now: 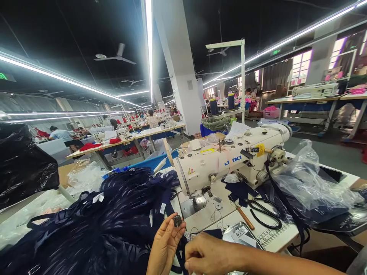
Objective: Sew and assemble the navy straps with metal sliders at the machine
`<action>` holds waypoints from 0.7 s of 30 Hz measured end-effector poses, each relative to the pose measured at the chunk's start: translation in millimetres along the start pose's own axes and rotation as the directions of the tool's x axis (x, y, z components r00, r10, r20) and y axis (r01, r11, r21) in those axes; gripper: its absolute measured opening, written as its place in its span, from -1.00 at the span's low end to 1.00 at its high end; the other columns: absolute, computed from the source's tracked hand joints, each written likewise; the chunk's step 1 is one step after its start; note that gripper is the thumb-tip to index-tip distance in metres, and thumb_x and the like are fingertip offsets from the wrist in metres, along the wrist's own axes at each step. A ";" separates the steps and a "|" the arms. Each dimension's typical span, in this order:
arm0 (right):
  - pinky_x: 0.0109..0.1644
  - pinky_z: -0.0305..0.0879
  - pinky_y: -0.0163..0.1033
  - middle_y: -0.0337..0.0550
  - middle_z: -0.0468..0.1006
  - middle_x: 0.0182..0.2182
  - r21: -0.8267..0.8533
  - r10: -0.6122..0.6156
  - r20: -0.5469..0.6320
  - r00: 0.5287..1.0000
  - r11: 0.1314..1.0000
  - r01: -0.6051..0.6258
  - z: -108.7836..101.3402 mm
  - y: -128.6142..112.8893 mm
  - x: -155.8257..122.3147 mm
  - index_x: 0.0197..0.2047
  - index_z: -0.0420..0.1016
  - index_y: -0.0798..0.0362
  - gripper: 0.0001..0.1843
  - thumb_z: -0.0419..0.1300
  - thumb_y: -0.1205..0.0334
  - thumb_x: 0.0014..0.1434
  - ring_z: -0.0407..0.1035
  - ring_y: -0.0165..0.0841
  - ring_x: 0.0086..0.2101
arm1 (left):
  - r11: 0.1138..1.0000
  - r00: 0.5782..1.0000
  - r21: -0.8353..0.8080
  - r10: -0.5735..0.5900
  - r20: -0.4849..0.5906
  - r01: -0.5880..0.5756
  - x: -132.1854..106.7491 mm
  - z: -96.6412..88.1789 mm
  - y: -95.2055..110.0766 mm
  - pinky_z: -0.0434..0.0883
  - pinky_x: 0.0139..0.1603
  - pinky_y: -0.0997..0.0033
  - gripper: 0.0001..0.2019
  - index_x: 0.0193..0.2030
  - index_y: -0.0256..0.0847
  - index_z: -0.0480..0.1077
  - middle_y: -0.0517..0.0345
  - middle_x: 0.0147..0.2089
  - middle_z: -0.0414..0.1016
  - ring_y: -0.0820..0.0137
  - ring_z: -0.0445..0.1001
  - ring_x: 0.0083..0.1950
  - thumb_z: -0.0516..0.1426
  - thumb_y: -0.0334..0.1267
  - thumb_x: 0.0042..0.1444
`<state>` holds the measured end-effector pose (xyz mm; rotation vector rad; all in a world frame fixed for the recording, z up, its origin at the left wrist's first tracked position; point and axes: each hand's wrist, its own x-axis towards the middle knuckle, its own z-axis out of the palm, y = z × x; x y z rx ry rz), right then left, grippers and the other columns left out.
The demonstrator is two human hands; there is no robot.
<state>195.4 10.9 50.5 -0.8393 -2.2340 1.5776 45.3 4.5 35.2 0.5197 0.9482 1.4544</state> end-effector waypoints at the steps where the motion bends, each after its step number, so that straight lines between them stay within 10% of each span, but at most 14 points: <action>1: -0.60 -0.05 -0.46 -0.37 0.22 -0.70 -0.103 -0.030 -0.060 0.998 0.994 0.024 -5.6 5.7 -2.3 -0.57 0.26 0.11 -0.89 -0.01 0.40 -0.06 0.07 -0.56 -0.66 | 0.999 1.000 -0.029 -0.031 0.004 0.031 -0.2 0.4 0.2 0.44 -0.35 0.49 -0.64 -0.39 -0.31 0.46 0.02 -0.44 0.53 0.33 0.51 -0.39 0.36 -0.25 -0.41; 6: -0.46 -0.02 -0.38 -0.30 0.29 -0.62 -0.493 -0.083 -0.364 0.928 0.862 -0.116 -38.4 41.5 -9.6 -0.53 0.29 0.08 -0.82 -0.03 0.30 0.06 0.16 -0.47 -0.54 | 0.994 0.997 -0.079 -0.078 -0.026 0.076 2.5 -1.0 -1.9 0.46 -0.39 0.46 -0.81 -0.43 -0.35 0.41 -0.03 -0.45 0.53 0.33 0.51 -0.43 0.29 -0.39 -0.23; 15: -0.30 0.12 -0.28 -0.12 0.47 -0.37 -0.501 -0.006 -0.651 0.759 0.755 -0.423 -93.8 79.4 -36.0 -0.30 0.38 0.10 -0.79 -0.06 0.33 0.10 0.34 -0.31 -0.34 | 0.997 0.996 -0.005 -0.075 -0.055 0.075 13.2 -2.9 -1.0 0.47 -0.42 0.52 -0.94 -0.41 -0.36 0.41 -0.06 -0.42 0.55 0.36 0.53 -0.43 0.13 -0.52 -0.05; 21: -0.29 0.14 -0.27 -0.13 0.46 -0.35 -0.541 0.003 -0.610 0.792 0.729 -0.419 -94.3 82.1 -33.9 -0.22 0.40 0.11 -0.78 0.01 0.26 0.08 0.35 -0.30 -0.35 | 0.988 0.993 0.106 -0.105 -0.045 0.109 9.8 8.7 5.7 0.47 -0.30 0.46 -0.92 -0.38 -0.37 0.41 -0.05 -0.38 0.55 0.32 0.53 -0.33 0.12 -0.53 -0.03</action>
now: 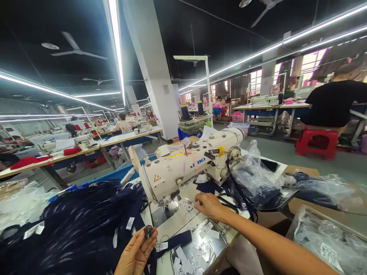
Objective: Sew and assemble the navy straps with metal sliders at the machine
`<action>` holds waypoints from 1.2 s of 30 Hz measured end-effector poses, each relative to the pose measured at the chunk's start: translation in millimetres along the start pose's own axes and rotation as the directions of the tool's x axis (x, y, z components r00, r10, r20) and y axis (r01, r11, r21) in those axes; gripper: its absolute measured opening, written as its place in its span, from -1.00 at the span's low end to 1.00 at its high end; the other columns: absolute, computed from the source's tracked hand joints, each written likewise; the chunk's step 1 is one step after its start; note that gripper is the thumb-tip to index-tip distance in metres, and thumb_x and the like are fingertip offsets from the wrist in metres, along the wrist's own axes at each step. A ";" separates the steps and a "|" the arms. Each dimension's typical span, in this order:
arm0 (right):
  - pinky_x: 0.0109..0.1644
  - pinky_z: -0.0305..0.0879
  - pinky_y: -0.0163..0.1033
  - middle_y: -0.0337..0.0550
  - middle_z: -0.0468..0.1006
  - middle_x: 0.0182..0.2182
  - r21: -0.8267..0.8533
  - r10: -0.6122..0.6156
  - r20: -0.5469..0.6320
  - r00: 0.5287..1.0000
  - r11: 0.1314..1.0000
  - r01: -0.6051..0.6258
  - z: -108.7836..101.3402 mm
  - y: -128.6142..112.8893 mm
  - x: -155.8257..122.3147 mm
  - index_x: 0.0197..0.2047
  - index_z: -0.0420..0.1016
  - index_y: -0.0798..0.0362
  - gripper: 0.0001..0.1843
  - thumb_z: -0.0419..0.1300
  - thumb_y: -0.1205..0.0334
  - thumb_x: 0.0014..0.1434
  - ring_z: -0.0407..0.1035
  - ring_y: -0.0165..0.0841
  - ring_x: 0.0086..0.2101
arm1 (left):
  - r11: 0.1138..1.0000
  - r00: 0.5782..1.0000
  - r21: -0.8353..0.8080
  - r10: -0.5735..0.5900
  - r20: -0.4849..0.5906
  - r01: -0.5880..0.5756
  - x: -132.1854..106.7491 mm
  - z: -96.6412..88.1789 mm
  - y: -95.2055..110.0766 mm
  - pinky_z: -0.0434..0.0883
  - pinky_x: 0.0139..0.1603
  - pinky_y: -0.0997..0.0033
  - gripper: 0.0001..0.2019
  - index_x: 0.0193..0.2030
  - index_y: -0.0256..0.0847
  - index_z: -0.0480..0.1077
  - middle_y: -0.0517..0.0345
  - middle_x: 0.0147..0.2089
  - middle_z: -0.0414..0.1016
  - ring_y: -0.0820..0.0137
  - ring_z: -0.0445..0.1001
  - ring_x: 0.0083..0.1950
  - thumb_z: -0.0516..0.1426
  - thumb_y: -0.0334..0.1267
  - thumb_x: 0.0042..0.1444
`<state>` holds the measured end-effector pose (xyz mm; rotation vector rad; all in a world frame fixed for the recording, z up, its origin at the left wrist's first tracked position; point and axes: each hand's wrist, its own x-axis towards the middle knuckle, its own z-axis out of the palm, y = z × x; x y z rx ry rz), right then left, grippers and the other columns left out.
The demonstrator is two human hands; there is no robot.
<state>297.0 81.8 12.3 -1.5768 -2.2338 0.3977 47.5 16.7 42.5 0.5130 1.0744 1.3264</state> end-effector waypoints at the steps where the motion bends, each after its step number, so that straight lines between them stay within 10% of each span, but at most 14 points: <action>1: -0.28 0.14 -0.25 -0.11 0.45 -0.34 -0.010 -0.018 0.011 1.000 1.000 0.018 3.2 -2.5 2.0 -0.19 0.39 0.11 -0.76 0.02 0.23 0.09 0.35 -0.28 -0.33 | 1.000 1.000 0.014 0.001 -0.001 -0.001 -1.3 2.3 0.4 0.47 -0.28 0.45 -0.92 -0.37 -0.37 0.41 -0.05 -0.37 0.55 0.31 0.53 -0.31 0.13 -0.52 -0.03; 10: -0.14 0.11 -0.11 0.06 0.36 -0.18 0.005 -0.118 0.074 0.990 0.993 0.118 22.5 -11.8 18.9 -0.24 0.40 0.15 -0.80 0.04 0.41 0.05 0.32 -0.21 -0.28 | 1.000 0.999 -0.009 -0.013 0.039 0.013 -23.6 24.3 -14.6 0.45 -0.23 0.43 -0.74 -0.32 -0.34 0.41 -0.04 -0.38 0.54 0.23 0.51 -0.23 0.29 -0.42 -0.23; 18: -0.48 0.15 -0.38 -0.28 0.33 -0.61 0.363 -0.070 0.157 0.985 0.932 0.009 -4.1 -3.6 -19.1 -0.40 0.38 0.16 -0.75 0.04 0.14 0.09 0.23 -0.46 -0.56 | 0.975 0.980 -0.112 -0.183 0.076 0.191 -43.4 62.6 -62.1 0.45 -0.32 0.44 -0.70 -0.39 -0.33 0.42 0.00 -0.45 0.53 0.23 0.53 -0.32 0.34 -0.40 -0.35; 25: -0.29 0.18 -0.27 -0.15 0.42 -0.41 0.799 -0.047 -0.081 0.996 0.594 0.093 -13.7 -17.1 -71.4 -0.29 0.40 0.12 -0.66 0.15 0.02 -0.04 0.26 -0.39 -0.42 | 0.976 0.991 -0.169 -0.134 0.028 0.136 -53.2 82.8 -86.1 0.43 -0.31 0.47 -0.68 -0.38 -0.31 0.40 0.02 -0.43 0.53 0.30 0.52 -0.35 0.34 -0.35 -0.34; 31: -0.63 -0.05 -0.41 -0.16 0.46 -0.48 0.968 -0.150 0.247 0.957 0.081 -0.237 -16.1 -21.2 -69.7 -0.31 0.31 0.14 -0.59 0.15 -0.07 -0.02 0.08 -0.61 -0.74 | 0.997 0.999 -0.083 0.000 0.039 0.004 -49.9 69.0 -78.0 0.35 -0.47 0.58 -0.67 -0.38 -0.28 0.44 0.17 -0.48 0.46 0.49 0.43 -0.49 0.34 -0.23 -0.35; 36: -0.65 -0.24 -0.42 -0.41 0.19 -0.75 0.959 -0.174 0.282 0.944 0.093 -0.269 -10.2 -28.9 -65.5 -0.33 0.35 0.17 -0.52 0.21 -0.11 -0.10 -0.13 -0.64 -0.75 | 0.997 0.999 -0.072 0.035 0.030 -0.032 -51.7 67.0 -71.3 0.35 -0.42 0.55 -0.67 -0.34 -0.27 0.46 0.17 -0.42 0.44 0.51 0.41 -0.48 0.33 -0.24 -0.33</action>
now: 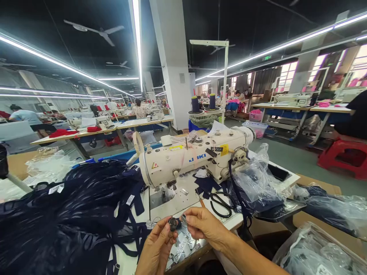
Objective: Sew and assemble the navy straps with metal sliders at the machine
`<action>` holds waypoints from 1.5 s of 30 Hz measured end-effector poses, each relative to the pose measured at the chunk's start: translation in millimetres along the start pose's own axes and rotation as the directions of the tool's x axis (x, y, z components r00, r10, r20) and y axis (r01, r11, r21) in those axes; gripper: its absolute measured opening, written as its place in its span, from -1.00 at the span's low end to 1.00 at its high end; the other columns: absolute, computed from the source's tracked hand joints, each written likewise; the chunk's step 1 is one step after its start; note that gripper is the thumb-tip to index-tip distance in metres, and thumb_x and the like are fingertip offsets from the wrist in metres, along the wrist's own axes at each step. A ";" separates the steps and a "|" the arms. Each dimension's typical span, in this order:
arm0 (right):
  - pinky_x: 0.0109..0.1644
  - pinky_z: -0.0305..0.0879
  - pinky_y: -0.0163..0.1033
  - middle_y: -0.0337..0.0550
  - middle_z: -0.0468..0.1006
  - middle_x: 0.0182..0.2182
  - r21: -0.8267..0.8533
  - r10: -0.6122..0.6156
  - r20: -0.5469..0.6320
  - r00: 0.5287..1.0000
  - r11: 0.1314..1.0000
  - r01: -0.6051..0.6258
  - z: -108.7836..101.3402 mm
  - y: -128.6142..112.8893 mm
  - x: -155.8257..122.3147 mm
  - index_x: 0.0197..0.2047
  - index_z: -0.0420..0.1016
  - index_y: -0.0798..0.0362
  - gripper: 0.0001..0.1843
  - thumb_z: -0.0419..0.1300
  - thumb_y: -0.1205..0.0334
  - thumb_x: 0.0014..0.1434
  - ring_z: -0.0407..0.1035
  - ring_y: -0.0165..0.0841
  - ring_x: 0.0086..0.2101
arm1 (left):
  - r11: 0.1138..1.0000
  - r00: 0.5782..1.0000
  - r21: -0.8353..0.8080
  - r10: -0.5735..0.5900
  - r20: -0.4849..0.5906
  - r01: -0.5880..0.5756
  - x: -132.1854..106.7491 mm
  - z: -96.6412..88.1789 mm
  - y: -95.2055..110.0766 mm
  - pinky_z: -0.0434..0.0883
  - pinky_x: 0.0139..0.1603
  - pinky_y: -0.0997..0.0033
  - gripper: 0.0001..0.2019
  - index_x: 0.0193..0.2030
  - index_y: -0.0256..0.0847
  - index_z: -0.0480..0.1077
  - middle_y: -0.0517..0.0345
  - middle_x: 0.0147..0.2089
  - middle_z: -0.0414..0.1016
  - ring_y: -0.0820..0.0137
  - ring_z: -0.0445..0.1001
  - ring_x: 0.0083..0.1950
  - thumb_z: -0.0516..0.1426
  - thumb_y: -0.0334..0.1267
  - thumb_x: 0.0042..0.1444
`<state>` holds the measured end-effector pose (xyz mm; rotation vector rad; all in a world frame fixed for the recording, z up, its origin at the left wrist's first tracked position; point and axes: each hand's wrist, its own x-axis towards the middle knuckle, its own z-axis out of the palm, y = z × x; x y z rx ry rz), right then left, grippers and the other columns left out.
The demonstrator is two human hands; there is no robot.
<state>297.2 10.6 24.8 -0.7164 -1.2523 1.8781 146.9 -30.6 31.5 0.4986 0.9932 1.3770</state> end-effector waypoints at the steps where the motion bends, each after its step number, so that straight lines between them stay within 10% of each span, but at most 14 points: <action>1: -0.64 -0.22 -0.42 -0.42 0.15 -0.75 -0.070 -0.039 -0.025 0.999 0.997 0.037 2.0 1.4 0.3 -0.32 0.37 0.17 -0.51 0.21 -0.12 -0.10 -0.11 -0.62 -0.73 | 1.000 1.000 -0.004 0.006 -0.004 -0.006 -1.3 1.3 -0.2 0.36 -0.41 0.55 -0.67 -0.35 -0.28 0.46 0.16 -0.41 0.44 0.50 0.42 -0.48 0.33 -0.24 -0.33; 4: -0.56 -0.02 -0.38 -0.36 0.19 -0.70 -0.430 -0.241 -0.108 0.965 0.886 0.173 9.0 4.7 -2.0 -0.25 0.43 0.15 -0.57 0.17 -0.06 -0.03 0.06 -0.52 -0.64 | 0.999 1.000 -0.033 0.016 -0.001 -0.016 -5.9 5.7 -1.8 0.38 -0.36 0.51 -0.67 -0.35 -0.28 0.47 0.11 -0.37 0.47 0.44 0.45 -0.43 0.34 -0.25 -0.34; 8: -0.39 0.16 -0.25 -0.15 0.43 -0.54 -0.857 -0.549 0.035 0.835 0.414 0.308 19.3 6.0 -7.6 -0.13 0.42 0.15 -0.68 0.02 0.14 0.15 0.28 -0.36 -0.50 | 0.999 0.997 -0.046 0.031 0.073 -0.027 -9.8 5.6 -1.2 0.40 -0.21 0.41 -0.70 -0.35 -0.24 0.49 0.09 -0.25 0.49 0.38 0.46 -0.30 0.33 -0.27 -0.33; 13: -0.45 0.09 -0.21 -0.10 0.45 -0.51 -0.918 -0.667 0.380 0.641 -0.187 0.351 32.0 7.9 -7.5 0.06 0.17 0.23 -0.65 -0.11 0.37 0.21 0.28 -0.33 -0.53 | 0.995 0.989 -0.019 0.097 0.110 -0.096 -7.8 -3.6 -1.3 0.38 -0.17 0.52 -0.71 -0.34 -0.22 0.50 0.07 -0.23 0.52 0.39 0.44 -0.19 0.33 -0.26 -0.31; 17: -0.49 0.06 -0.19 -0.10 0.40 -0.55 -0.879 -0.609 0.474 0.636 -0.363 0.309 44.3 12.9 -4.7 0.19 -0.17 0.40 -0.45 -0.13 0.45 0.14 0.25 -0.30 -0.56 | 0.981 0.979 -0.017 0.194 0.057 -0.194 -4.5 -10.8 -6.4 0.35 -0.18 0.59 -0.73 -0.38 -0.20 0.51 0.10 -0.32 0.54 0.43 0.44 -0.23 0.33 -0.26 -0.34; 20: -0.43 0.13 -0.16 -0.05 0.43 -0.50 -0.890 -0.532 0.454 0.715 -0.313 0.332 49.9 13.5 -7.8 0.21 -0.26 0.41 -0.37 -0.14 0.44 0.09 0.29 -0.27 -0.52 | 0.978 0.977 0.008 0.208 0.044 -0.209 -3.4 -14.8 -6.9 0.35 -0.21 0.59 -0.74 -0.41 -0.22 0.50 0.11 -0.37 0.54 0.45 0.44 -0.28 0.34 -0.25 -0.34; 26: -0.18 0.20 -0.20 -0.05 0.48 -0.28 -0.932 -0.384 0.306 0.871 0.066 0.356 51.0 -12.4 -19.5 0.13 0.09 0.14 -0.54 -0.12 0.42 0.14 0.33 -0.32 -0.30 | 0.989 0.981 0.054 0.132 0.139 -0.141 -3.6 -21.5 -4.0 0.37 -0.29 0.51 -0.75 -0.39 -0.22 0.51 0.10 -0.37 0.53 0.43 0.43 -0.34 0.31 -0.21 -0.29; 33: -0.11 0.19 -0.26 -0.16 0.49 -0.24 -0.888 -0.439 0.164 0.883 0.325 0.326 44.1 -24.9 5.8 -0.06 0.36 0.04 -0.67 -0.07 0.40 0.14 0.32 -0.37 -0.25 | 0.984 0.950 0.172 -0.015 0.312 -0.040 -19.8 -21.9 -3.9 0.32 -0.36 0.48 -0.68 -0.28 -0.19 0.52 0.11 -0.63 0.48 0.46 0.41 -0.54 0.27 -0.10 -0.22; 45: -0.53 -0.07 -0.37 -0.38 0.07 -0.69 -0.732 -0.246 0.066 0.967 0.646 0.215 25.7 -5.6 -0.3 -0.44 0.42 0.10 -0.80 0.08 0.17 0.08 0.00 -0.50 -0.61 | 0.974 0.985 0.147 0.163 0.062 -0.170 -17.6 -28.7 4.6 0.36 -0.37 0.53 -0.70 -0.40 -0.18 0.54 0.10 -0.50 0.53 0.47 0.42 -0.52 0.32 -0.11 -0.34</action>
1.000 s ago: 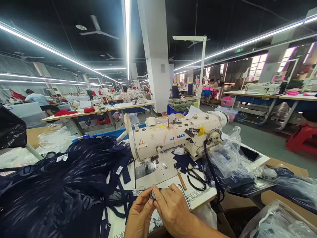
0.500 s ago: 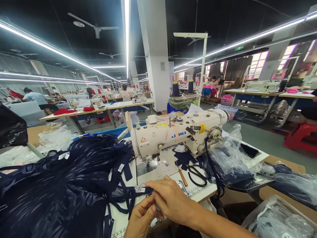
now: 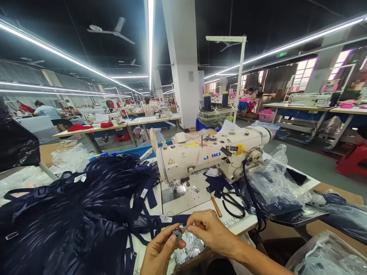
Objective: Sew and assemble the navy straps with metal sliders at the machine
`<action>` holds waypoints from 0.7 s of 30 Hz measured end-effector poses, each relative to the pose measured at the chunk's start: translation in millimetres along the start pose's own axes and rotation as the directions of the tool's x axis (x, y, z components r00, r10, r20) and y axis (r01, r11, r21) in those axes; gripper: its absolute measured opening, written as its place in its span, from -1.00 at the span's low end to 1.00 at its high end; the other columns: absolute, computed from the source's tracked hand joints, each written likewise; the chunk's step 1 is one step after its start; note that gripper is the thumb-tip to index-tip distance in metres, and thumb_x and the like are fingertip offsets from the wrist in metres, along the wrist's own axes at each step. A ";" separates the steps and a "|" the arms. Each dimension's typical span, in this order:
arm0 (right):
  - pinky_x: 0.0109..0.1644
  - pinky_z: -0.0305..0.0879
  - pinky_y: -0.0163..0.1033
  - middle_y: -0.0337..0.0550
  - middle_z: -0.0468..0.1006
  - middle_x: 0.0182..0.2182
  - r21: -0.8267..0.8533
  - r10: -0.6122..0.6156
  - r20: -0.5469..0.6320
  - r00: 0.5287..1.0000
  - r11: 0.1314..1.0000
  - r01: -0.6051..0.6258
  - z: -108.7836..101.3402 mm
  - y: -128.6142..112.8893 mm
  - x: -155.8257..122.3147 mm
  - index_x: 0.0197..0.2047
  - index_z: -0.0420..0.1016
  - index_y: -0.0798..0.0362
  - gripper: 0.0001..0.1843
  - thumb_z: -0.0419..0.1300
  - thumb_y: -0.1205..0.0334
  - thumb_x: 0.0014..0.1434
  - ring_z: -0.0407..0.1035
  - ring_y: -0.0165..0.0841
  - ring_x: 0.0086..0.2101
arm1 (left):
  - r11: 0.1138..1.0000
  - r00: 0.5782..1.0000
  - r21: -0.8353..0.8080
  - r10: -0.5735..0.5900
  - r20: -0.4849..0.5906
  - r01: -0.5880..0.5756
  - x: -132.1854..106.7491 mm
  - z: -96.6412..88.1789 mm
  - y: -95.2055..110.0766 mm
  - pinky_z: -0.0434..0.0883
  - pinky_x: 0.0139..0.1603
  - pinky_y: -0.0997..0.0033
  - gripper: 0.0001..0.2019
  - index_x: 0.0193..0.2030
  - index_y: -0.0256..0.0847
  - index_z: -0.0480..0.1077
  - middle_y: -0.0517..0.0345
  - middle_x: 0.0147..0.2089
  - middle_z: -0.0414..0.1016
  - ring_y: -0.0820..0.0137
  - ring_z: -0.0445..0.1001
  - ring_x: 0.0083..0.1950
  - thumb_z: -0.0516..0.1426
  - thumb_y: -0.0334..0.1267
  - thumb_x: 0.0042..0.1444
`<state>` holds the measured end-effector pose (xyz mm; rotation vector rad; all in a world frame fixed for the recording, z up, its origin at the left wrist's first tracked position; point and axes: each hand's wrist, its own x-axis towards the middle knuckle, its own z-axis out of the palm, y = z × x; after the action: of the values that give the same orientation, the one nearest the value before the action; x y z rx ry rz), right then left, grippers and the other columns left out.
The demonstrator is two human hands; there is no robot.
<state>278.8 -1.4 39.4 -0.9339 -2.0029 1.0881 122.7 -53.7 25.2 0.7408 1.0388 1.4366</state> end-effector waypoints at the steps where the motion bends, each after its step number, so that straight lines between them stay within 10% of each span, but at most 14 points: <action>1: -0.54 -0.10 -0.36 -0.38 0.04 -0.70 0.008 0.009 -0.008 1.000 1.000 -0.009 1.4 2.7 0.5 -0.45 0.42 0.10 -0.78 0.07 0.16 0.09 -0.02 -0.51 -0.62 | 1.000 1.000 -0.009 0.009 -0.011 -0.009 -0.3 0.4 -0.5 0.36 -0.36 0.54 -0.70 -0.40 -0.18 0.54 0.10 -0.50 0.54 0.47 0.42 -0.52 0.32 -0.11 -0.35; 10: -0.49 -0.01 -0.36 -0.34 0.18 -0.66 -0.179 -0.172 -0.202 0.964 0.974 0.137 12.1 -10.5 1.4 -0.44 0.33 0.09 -0.76 -0.04 0.21 0.19 0.07 -0.49 -0.59 | 0.994 0.991 -0.065 0.080 -0.103 -0.087 1.9 2.0 -0.2 0.38 -0.39 0.50 -0.72 -0.43 -0.21 0.52 0.10 -0.47 0.52 0.43 0.44 -0.53 0.32 -0.15 -0.35; 15: -0.43 0.00 -0.31 -0.27 0.26 -0.65 -0.502 -0.567 0.011 0.824 0.709 0.495 26.7 -27.3 -7.1 -0.47 0.27 0.11 -0.68 -0.21 0.41 0.21 0.03 -0.47 -0.61 | 0.996 0.997 -0.074 0.049 -0.059 -0.053 8.4 -7.5 -3.7 0.35 -0.30 0.55 -0.74 -0.43 -0.25 0.50 0.06 -0.43 0.52 0.42 0.44 -0.37 0.32 -0.19 -0.31; 21: -0.44 -0.06 -0.29 -0.24 0.23 -0.65 -0.676 -0.620 0.112 0.776 0.525 0.517 30.3 -11.0 -6.5 -0.48 0.25 0.13 -0.65 -0.26 0.47 0.19 0.01 -0.44 -0.61 | 0.986 0.997 -0.153 -0.053 0.063 0.062 10.1 -15.3 3.1 0.32 -0.40 0.56 -0.80 -0.41 -0.25 0.49 0.14 -0.51 0.45 0.52 0.37 -0.51 0.29 -0.22 -0.23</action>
<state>254.7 -23.3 34.5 -0.5453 -2.3587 -0.1274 106.2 -46.4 20.5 0.6318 0.8855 1.4199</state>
